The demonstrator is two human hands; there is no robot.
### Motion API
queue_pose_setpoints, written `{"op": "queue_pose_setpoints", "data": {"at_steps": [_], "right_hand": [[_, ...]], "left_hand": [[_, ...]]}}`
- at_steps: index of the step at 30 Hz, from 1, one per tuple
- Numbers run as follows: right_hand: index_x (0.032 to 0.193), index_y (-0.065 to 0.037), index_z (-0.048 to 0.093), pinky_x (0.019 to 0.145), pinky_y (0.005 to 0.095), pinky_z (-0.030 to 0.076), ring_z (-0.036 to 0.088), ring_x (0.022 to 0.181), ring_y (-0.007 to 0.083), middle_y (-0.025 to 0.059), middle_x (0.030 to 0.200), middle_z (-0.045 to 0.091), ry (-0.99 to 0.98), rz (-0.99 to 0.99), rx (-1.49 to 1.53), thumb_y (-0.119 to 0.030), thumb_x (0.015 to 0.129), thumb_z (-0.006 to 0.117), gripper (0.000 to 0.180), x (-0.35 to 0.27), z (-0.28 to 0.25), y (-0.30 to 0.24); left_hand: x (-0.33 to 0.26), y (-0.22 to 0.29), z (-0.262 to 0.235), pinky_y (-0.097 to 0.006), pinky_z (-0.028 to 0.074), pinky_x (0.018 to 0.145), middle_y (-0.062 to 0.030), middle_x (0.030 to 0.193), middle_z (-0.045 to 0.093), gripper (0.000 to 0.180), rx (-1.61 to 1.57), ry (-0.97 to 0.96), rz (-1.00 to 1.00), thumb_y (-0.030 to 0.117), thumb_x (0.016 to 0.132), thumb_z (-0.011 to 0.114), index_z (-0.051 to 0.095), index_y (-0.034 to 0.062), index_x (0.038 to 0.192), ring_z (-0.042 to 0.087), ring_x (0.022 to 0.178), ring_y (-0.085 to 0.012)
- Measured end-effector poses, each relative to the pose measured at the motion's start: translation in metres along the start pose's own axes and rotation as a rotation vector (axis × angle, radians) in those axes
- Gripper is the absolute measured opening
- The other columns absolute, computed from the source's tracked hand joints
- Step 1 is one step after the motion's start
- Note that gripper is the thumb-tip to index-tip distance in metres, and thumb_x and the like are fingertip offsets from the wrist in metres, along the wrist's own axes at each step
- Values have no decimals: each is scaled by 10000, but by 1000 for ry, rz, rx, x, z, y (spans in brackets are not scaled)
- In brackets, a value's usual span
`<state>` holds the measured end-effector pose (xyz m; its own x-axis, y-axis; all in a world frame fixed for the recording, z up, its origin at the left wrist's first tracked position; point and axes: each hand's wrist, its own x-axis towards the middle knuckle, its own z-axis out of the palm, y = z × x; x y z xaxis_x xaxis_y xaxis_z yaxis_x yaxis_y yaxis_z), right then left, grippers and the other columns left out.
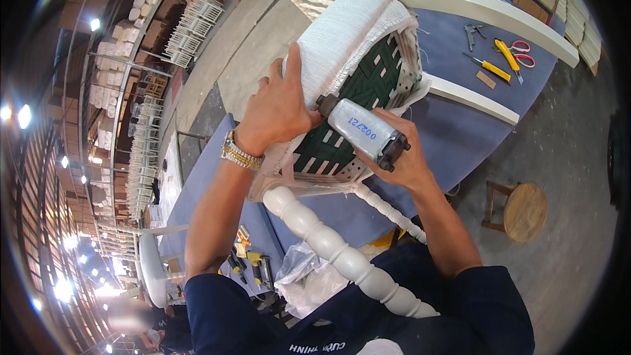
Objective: The person staples white fabric onto the underside of a white wooden chair seat using a pneumatic staple gun. They repeatedly pull and smooth the fabric, then fire staples along the perimeter. The person also uses a yellow utility knife to trim excess fabric and a screwdriver to tuck edges before continuing to staple.
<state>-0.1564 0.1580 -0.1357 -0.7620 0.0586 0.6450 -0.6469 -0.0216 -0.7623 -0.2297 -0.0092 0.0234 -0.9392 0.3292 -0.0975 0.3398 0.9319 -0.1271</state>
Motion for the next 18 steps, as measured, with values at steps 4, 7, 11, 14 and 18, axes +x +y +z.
{"op": "queue_pose_setpoints", "data": {"at_steps": [4,7,11,14,18], "right_hand": [[1079,37,687,731,367,537,674,794,361,178,949,685,-5,-14,107,-68,720,799,391,-6,7,9],[1087,40,683,766,348,544,690,828,353,183,980,697,-23,-15,34,-97,700,806,429,-4,8,9],[1141,43,681,822,343,547,718,897,284,175,1049,721,140,149,-37,-93,688,819,493,-15,4,10],[1155,22,685,855,378,556,732,907,279,147,975,738,155,503,6,-72,721,812,462,-38,-10,33],[1204,-8,674,922,459,550,689,1047,418,230,1147,684,-278,673,-648,-55,732,776,485,-69,-56,74]], "left_hand": [[0,-3,5,-544,404,1139,-402,1523,354,1228,43,20,25,139,669,824,76,34,1638,452,1351,-570],[-9,2,-1,-535,373,1167,-392,1572,301,1220,98,7,101,193,692,859,109,58,1644,398,1415,-548],[-7,-30,-17,-492,296,1223,-298,1655,264,1057,-283,-40,455,332,806,850,249,67,1633,300,1525,-445],[-21,-73,-34,-461,261,1239,-163,1654,358,727,-810,1,240,472,1027,590,377,69,1594,288,1550,-332],[-45,-103,-7,-458,315,1218,-172,1599,441,672,-676,94,36,490,1058,527,426,56,1562,397,1498,-316]]}}
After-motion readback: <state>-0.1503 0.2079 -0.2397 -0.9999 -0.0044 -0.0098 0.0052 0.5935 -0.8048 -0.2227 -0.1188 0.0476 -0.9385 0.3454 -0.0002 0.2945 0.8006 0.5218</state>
